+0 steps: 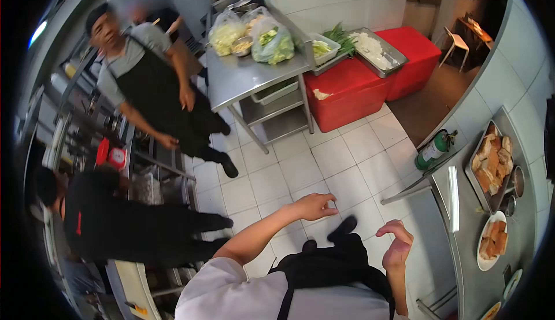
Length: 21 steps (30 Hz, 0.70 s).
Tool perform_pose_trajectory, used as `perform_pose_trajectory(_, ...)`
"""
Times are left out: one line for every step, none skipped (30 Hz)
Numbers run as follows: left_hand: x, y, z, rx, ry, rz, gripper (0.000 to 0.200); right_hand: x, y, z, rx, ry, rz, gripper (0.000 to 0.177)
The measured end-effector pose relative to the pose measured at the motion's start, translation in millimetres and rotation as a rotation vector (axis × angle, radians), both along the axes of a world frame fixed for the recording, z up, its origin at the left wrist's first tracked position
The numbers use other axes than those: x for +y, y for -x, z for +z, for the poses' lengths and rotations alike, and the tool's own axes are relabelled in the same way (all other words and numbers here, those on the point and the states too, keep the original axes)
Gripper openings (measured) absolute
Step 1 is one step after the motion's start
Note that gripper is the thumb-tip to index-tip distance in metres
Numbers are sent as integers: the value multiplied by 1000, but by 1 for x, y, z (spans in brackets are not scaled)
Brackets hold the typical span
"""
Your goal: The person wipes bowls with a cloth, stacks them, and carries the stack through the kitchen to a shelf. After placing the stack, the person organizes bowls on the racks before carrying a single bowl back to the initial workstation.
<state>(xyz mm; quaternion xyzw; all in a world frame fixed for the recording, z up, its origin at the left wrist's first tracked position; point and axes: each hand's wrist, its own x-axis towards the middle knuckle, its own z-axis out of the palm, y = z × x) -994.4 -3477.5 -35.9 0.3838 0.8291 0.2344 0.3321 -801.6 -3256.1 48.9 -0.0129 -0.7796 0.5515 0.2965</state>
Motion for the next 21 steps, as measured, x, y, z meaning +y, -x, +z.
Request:
perform_pose_trajectory(16, 25, -25, 48, 71, -30, 61, 16, 18, -9, 9, 33, -21, 85)
perform_pose_trajectory(27, 48, -47, 168, 251, -139, 66, 34, 33, -19, 10, 64, -63, 86)
perform_pose_trajectory(34, 68, -66, 176, 344, -182, 67, 53, 42, -26, -2, 92, -121, 87)
perform_pose_trajectory(41, 90, -81, 187, 427, -236, 69, 74, 58, -26, -40, 106, -131, 89)
perform_pose_trajectory(37, 107, -115, 187, 347, -187, 69, 97, 74, -33, -42, 202, -127, 91)
perform_pose_trajectory(38, 126, -145, 12, 296, -61, 65, 120, 90, -36, -69, 254, -134, 92)
perform_pose_trajectory(44, 134, -157, -69, 284, 125, 65, 138, 113, -23, -95, 349, -158, 93)
perform_pose_trajectory(40, 141, -167, -139, 282, 323, 64, 159, 133, -20, -106, 409, -153, 96)
perform_pose_trajectory(17, 148, -225, -98, 285, 493, 59, 177, 153, -13, -111, 511, -147, 100)
perform_pose_trajectory(0, 151, -250, -272, 313, 637, 56, 197, 174, -12, -100, 555, -126, 101)
perform_pose_trajectory(-7, 158, -259, -453, 345, 793, 54, 215, 194, -13, -97, 598, -95, 102)
perform_pose_trajectory(-8, 164, -245, -357, 392, 602, 50, 231, 215, -13, -107, 613, -108, 102)
perform_pose_trajectory(-9, 170, -230, -244, 427, 421, 49, 245, 235, -14, -126, 627, -112, 101)
perform_pose_trajectory(-11, 179, -235, -300, 467, 421, 48, 263, 251, -15, -147, 638, -114, 101)
perform_pose_trajectory(-16, 188, -249, -493, 468, 554, 46, 281, 266, -18, -189, 645, -107, 101)
perform_pose_trajectory(-12, 201, -257, -739, 420, 750, 46, 296, 280, -22, -227, 648, -101, 101)
perform_pose_trajectory(3, 215, -257, -869, 416, 856, 46, 312, 294, -28, -263, 651, -97, 101)
perform_pose_trajectory(15, 232, -256, -985, 332, 912, 45, 329, 312, -34, -284, 678, -125, 100)
perform_pose_trajectory(38, 253, -263, -933, 364, 870, 42, 349, 330, -43, -325, 674, -156, 99)
perform_pose_trajectory(67, 278, -275, -804, 432, 761, 39, 370, 347, -56, -359, 666, -193, 99)
perform_pose_trajectory(97, 309, -289, -684, 483, 641, 37, 392, 367, -69, -389, 658, -237, 98)
